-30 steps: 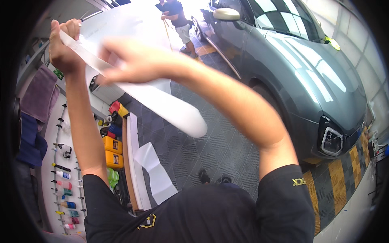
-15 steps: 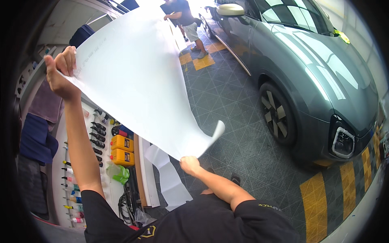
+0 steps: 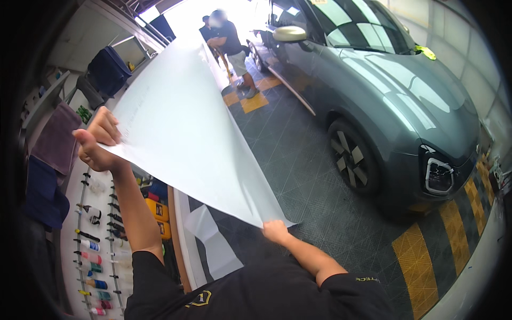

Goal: The person unrolls a large sheet of white vinyl wrap and positions it against the side of a grey car. They peel back the backing paper to expose the adhesive surface and begin applying the wrap to the vehicle's body panel, smoothing it with their hands.

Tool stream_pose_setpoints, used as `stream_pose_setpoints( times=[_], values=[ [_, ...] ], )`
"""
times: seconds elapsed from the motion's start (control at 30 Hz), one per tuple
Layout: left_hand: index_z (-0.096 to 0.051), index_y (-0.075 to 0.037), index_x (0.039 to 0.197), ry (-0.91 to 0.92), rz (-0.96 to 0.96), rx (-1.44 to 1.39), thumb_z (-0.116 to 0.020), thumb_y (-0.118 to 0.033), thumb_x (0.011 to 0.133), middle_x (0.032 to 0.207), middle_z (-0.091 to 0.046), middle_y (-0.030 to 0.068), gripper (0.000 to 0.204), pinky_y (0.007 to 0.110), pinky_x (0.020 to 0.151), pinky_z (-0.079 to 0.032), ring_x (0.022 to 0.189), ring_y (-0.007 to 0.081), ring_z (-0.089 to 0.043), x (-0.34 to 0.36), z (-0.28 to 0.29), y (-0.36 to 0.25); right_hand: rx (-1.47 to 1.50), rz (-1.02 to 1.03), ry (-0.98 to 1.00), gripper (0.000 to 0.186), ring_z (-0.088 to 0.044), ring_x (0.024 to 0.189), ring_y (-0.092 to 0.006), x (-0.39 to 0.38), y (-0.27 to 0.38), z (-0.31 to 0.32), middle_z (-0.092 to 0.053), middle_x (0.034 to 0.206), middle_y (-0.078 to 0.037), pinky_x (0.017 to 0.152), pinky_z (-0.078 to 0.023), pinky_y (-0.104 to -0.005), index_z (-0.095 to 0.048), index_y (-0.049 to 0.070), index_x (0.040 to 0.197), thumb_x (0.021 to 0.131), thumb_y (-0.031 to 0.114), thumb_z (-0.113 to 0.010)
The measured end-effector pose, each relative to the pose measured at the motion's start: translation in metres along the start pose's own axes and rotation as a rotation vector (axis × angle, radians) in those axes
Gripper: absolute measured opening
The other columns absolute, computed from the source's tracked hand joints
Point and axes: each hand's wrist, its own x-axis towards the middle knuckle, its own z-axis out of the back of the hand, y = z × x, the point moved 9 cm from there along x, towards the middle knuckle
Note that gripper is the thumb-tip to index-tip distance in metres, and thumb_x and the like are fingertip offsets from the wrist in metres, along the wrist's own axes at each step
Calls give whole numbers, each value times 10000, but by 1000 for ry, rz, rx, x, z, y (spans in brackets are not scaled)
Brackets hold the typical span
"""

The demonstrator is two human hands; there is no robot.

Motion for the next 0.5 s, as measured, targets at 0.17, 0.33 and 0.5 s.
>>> stream_pose_setpoints(
  times=[0.17, 0.33, 0.5],
  values=[
    [-254, -104, 474, 25, 6, 24, -308, -339, 1069, 430, -285, 21, 641, 294, 472, -274, 405, 123, -290, -8, 7, -10, -41, -67, 113, 327, -695, 677, -341, -9, 2, -21, -704, 744, -168, 630, -555, -473, -666, 37, 816, 888, 351, -609],
    [-311, -118, 486, -42, -4, -171, -314, -312, 1062, 422, -274, 13, 608, 308, 519, -296, 422, 112, -251, 9, 53, 4, -69, -105, 89, 263, -697, 739, -340, -16, -5, -27, -677, 891, -159, 633, -560, -465, -647, 52, 906, 865, 311, -625],
    [-357, -139, 518, 91, 83, -287, -266, -310, 1026, 457, -301, 36, 544, 340, 591, -338, 456, 135, -264, 39, 92, 27, -85, -77, 49, 254, -698, 720, -334, -26, -27, -53, -676, 872, -154, 623, -562, -447, -643, 52, 877, 856, 305, -626]
  ],
)
